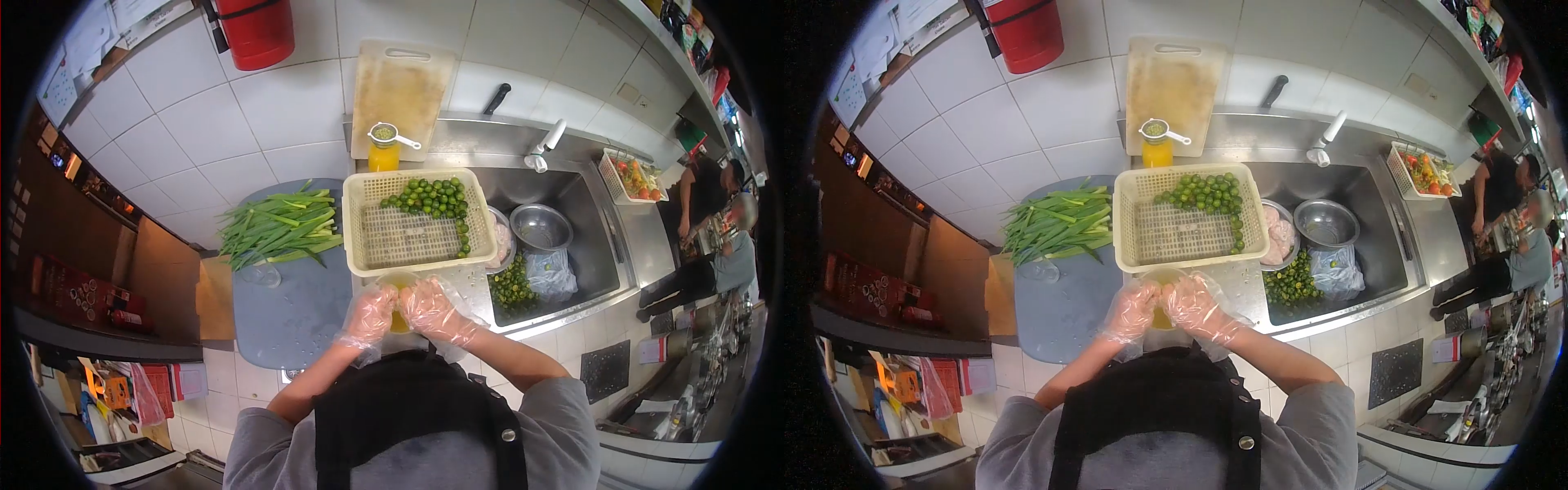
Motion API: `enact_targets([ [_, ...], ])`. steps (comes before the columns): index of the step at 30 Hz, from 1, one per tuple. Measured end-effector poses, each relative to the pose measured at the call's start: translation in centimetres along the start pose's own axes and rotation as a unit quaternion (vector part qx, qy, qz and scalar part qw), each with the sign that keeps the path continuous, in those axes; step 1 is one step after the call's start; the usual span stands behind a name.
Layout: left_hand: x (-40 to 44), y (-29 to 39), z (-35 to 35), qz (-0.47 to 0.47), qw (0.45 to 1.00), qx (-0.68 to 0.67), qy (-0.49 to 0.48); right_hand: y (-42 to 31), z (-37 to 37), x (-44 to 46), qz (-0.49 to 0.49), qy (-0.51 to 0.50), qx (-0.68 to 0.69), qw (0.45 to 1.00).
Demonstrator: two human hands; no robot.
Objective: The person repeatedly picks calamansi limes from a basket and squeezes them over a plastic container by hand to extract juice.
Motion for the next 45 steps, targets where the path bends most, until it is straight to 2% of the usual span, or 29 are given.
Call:
enact_targets([
  [1,-0.1,-0.2,0.0,-0.038,0.999,-0.005,-0.029,-0.1,0.4,-0.2,-0.002,0.001,0.001,1.0],
  [3,-0.4,-0.8,0.3,-0.032,0.999,-0.008,-0.03,0.0,1.5,-0.6,0.023,-0.003,0.016,1.0],
  [7,0.0,0.6,-0.2,-0.023,1.0,-0.019,-0.008,-0.5,1.2,-0.7,0.007,0.03,-0.028,0.999],
  [8,0.1,0.3,-0.2,-0.022,1.0,-0.017,-0.006,-0.4,1.2,-0.5,0.047,-0.039,-0.009,0.998],
  [9,-0.1,0.0,-0.1,0.023,0.999,0.022,0.0,-0.5,1.2,-0.6,0.087,-0.109,0.012,0.99],
  [10,0.0,0.0,-0.2,0.07,0.996,0.061,0.006,-0.6,1.1,-0.5,0.086,-0.108,0.011,0.99],
  [12,0.1,-0.1,-0.2,0.069,0.996,0.057,0.011,-0.4,0.9,-0.5,0.136,-0.124,0.051,0.982],
  [14,0.7,0.9,-0.7,0.066,0.996,0.051,0.014,-0.7,1.0,-0.8,0.121,-0.103,0.01,0.987],
  [16,0.9,1.8,-1.0,-0.093,0.991,-0.092,-0.01,-0.6,1.3,-1.1,0.107,-0.083,-0.031,0.99],
  [17,0.6,1.3,-0.8,-0.093,0.991,-0.093,-0.012,-0.4,1.6,-1.4,0.083,-0.062,-0.026,0.994],
  [19,0.3,0.5,-0.4,0.01,1.0,0.008,-0.025,-0.4,1.6,-1.6,0.061,-0.042,-0.024,0.997],
  [20,0.2,0.5,-0.2,0.011,1.0,0.006,-0.027,-0.6,1.5,-1.6,0.048,-0.029,-0.035,0.998],
  [22,0.0,0.7,0.2,-0.051,0.998,-0.045,0.001,-0.9,1.0,-1.6,0.038,-0.017,-0.047,0.998],
  [24,-0.6,-0.6,0.6,-0.026,0.999,-0.014,-0.021,-0.8,0.7,-1.3,0.083,-0.064,0.047,0.993],
  [25,-0.2,-0.4,0.4,-0.003,0.999,0.017,-0.043,-0.9,0.7,-1.3,0.086,-0.063,0.043,0.993],
  [26,0.2,-0.1,0.4,0.002,0.999,0.011,-0.047,-0.8,0.8,-1.4,0.127,-0.059,-0.003,0.99],
  [28,1.0,1.5,0.4,0.092,0.99,0.11,-0.006,0.6,0.4,-2.3,0.18,-0.055,-0.058,0.981],
  [29,1.3,2.2,0.3,0.098,0.99,0.102,-0.013,2.1,-0.2,-2.7,0.16,-0.012,-0.278,0.947],
  [30,1.4,2.6,0.1,0.076,0.993,0.089,-0.019,3.6,-0.9,-3.1,0.128,0.026,-0.482,0.867],
  [31,1.2,2.8,-0.1,0.05,0.995,0.081,-0.023,6.2,-3.0,-2.9,0.247,-0.039,-0.321,0.913],
  [32,0.8,2.7,-0.2,0.046,0.995,0.082,-0.024,8.9,-5.0,-3.3,0.352,-0.101,-0.144,0.919],
  [34,0.1,2.1,-0.1,0.05,0.993,0.087,-0.066,12.9,-6.3,-5.7,0.406,0.017,-0.17,0.898],
  [36,-0.5,1.9,0.1,0.037,0.993,0.083,-0.069,14.5,-7.7,-6.0,0.465,0.095,-0.233,0.849],
  [37,-0.6,1.8,0.2,0.03,0.994,0.079,-0.075,14.9,-7.7,-5.6,0.474,0.089,-0.237,0.844],
  [39,-0.3,2.1,0.0,0.056,0.993,0.09,-0.052,16.9,-4.3,-1.4,0.277,0.04,-0.131,0.951],
  [41,-0.5,2.7,-0.5,0.083,0.991,0.102,-0.039,15.0,-0.6,3.4,0.272,0.006,-0.016,0.962],
  [43,-0.4,3.1,-0.9,0.039,0.993,0.09,-0.062,15.4,7.7,7.4,0.305,-0.034,0.057,0.95],
  [45,-0.7,3.0,-1.2,0.05,0.992,0.104,-0.058,14.3,8.4,12.4,0.344,-0.209,0.067,0.913],
])
Point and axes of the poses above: each hand's wrist, its own x-axis towards the middle knuckle, its own z-axis out of the palm, y = z × x, the point moved 1 cm from there along x, towards the middle knuckle, and after that the axes turned 13 degrees about z, right-handed, at the moved point
